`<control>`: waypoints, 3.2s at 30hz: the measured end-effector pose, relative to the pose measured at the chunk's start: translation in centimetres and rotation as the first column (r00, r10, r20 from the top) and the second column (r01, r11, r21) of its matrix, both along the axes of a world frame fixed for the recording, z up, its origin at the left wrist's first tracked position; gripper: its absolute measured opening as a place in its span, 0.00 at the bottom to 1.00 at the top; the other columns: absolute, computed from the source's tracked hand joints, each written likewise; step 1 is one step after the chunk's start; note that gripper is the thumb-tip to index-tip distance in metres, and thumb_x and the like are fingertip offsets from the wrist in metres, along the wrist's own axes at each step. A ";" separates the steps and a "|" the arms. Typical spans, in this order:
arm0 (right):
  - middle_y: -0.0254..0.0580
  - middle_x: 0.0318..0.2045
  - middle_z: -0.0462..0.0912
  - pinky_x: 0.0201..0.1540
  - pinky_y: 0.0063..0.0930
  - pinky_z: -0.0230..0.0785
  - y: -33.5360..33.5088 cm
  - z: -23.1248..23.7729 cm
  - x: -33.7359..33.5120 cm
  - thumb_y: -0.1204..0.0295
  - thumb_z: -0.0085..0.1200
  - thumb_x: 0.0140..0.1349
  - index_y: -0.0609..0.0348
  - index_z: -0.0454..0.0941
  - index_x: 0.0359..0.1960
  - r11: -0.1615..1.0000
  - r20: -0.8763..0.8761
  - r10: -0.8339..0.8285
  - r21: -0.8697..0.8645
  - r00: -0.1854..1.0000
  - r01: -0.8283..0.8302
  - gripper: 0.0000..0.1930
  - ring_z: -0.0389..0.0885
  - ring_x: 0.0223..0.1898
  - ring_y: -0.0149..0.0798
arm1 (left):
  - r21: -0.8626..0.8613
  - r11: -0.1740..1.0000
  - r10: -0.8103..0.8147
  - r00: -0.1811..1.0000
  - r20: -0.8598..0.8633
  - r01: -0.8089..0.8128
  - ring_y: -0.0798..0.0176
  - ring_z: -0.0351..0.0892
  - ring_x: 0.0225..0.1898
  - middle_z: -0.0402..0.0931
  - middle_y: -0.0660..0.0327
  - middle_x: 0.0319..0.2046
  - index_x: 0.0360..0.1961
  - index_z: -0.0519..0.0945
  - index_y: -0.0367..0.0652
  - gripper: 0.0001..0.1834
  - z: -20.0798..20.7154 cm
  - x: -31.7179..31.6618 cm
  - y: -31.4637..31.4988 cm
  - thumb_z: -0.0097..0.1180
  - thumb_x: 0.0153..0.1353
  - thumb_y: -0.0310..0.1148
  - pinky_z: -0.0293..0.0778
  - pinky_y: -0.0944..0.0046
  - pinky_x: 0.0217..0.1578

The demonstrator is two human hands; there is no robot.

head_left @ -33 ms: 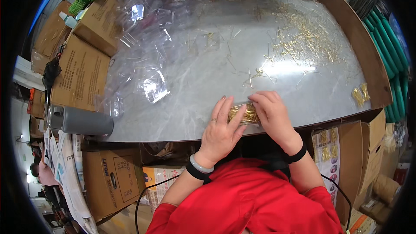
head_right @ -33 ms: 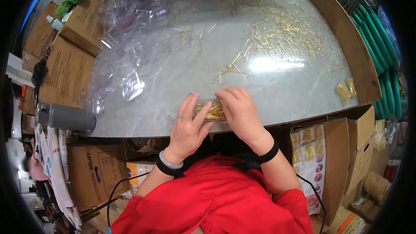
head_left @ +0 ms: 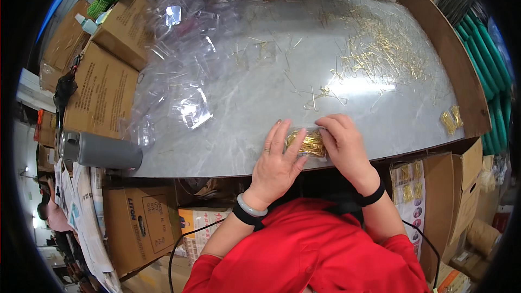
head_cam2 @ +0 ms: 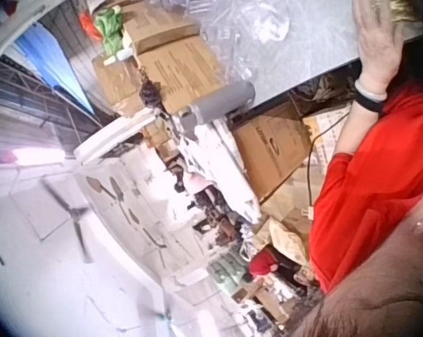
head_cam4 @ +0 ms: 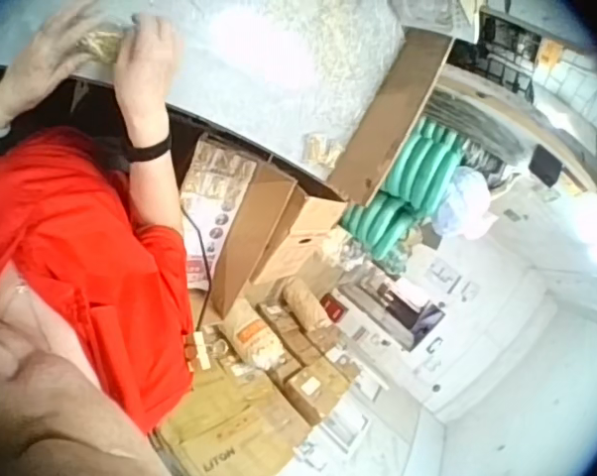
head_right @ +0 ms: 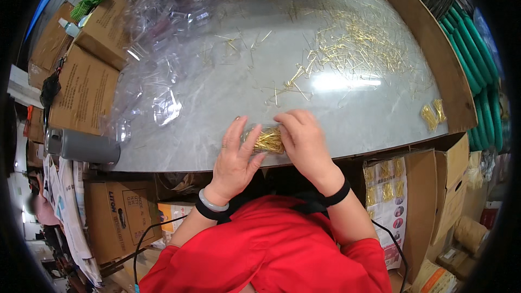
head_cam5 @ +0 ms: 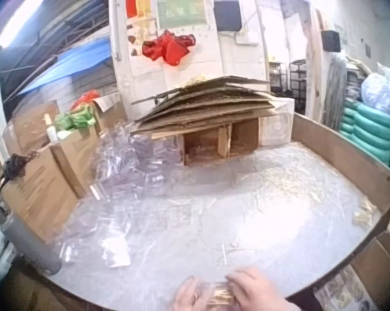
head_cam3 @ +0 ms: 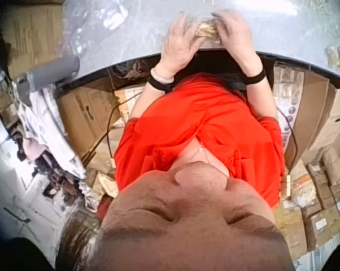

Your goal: The recorder is sorting and counting small gold-colored metal components, placing them into small plastic bags, and then organizing these bags into boxes.

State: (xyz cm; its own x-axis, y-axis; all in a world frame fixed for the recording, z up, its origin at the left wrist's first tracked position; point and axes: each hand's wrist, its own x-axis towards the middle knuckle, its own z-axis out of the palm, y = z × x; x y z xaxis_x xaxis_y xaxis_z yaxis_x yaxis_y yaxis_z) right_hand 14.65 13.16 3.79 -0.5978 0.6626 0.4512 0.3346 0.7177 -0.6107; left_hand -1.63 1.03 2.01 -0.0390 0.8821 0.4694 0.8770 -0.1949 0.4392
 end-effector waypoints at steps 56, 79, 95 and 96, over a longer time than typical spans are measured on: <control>0.56 0.68 0.64 0.65 0.50 0.57 -5.1 -0.3 -0.2 0.53 0.74 0.47 0.50 0.73 0.64 0.976 0.249 -0.042 0.217 0.968 -0.013 0.41 0.67 0.63 0.57 | 0.117 0.990 -0.111 0.936 0.334 0.076 0.38 0.72 0.60 0.73 0.43 0.58 0.64 0.68 0.31 0.35 -1.0 -1.4 -1.1 0.40 0.75 0.54 0.64 0.43 0.66; 0.50 0.71 0.63 0.71 0.52 0.50 -4.6 0.0 0.1 0.58 0.62 0.60 0.63 0.65 0.68 0.964 0.394 -0.213 0.233 0.894 0.127 0.38 0.57 0.70 0.60 | 0.049 0.998 0.022 0.927 0.373 -0.043 0.38 0.70 0.62 0.72 0.41 0.60 0.65 0.67 0.29 0.29 -1.0 -0.7 -1.1 0.54 0.72 0.40 0.66 0.47 0.63; 0.46 0.73 0.63 0.74 0.64 0.43 -1.7 0.7 3.3 0.56 0.56 0.66 0.57 0.65 0.71 0.979 0.467 -0.015 0.187 0.884 -0.083 0.34 0.55 0.76 0.53 | -0.160 0.981 -0.129 0.987 -0.094 0.113 0.40 0.55 0.74 0.59 0.46 0.72 0.70 0.64 0.33 0.32 0.9 1.0 2.2 0.53 0.70 0.38 0.50 0.40 0.73; 0.45 0.73 0.63 0.74 0.64 0.42 -1.7 0.9 3.4 0.55 0.57 0.65 0.56 0.64 0.71 0.976 0.462 -0.015 0.199 0.887 -0.087 0.35 0.55 0.76 0.52 | -0.171 0.977 -0.140 0.987 -0.084 0.124 0.40 0.55 0.74 0.59 0.45 0.72 0.70 0.64 0.33 0.32 0.8 1.1 2.3 0.53 0.70 0.38 0.50 0.40 0.73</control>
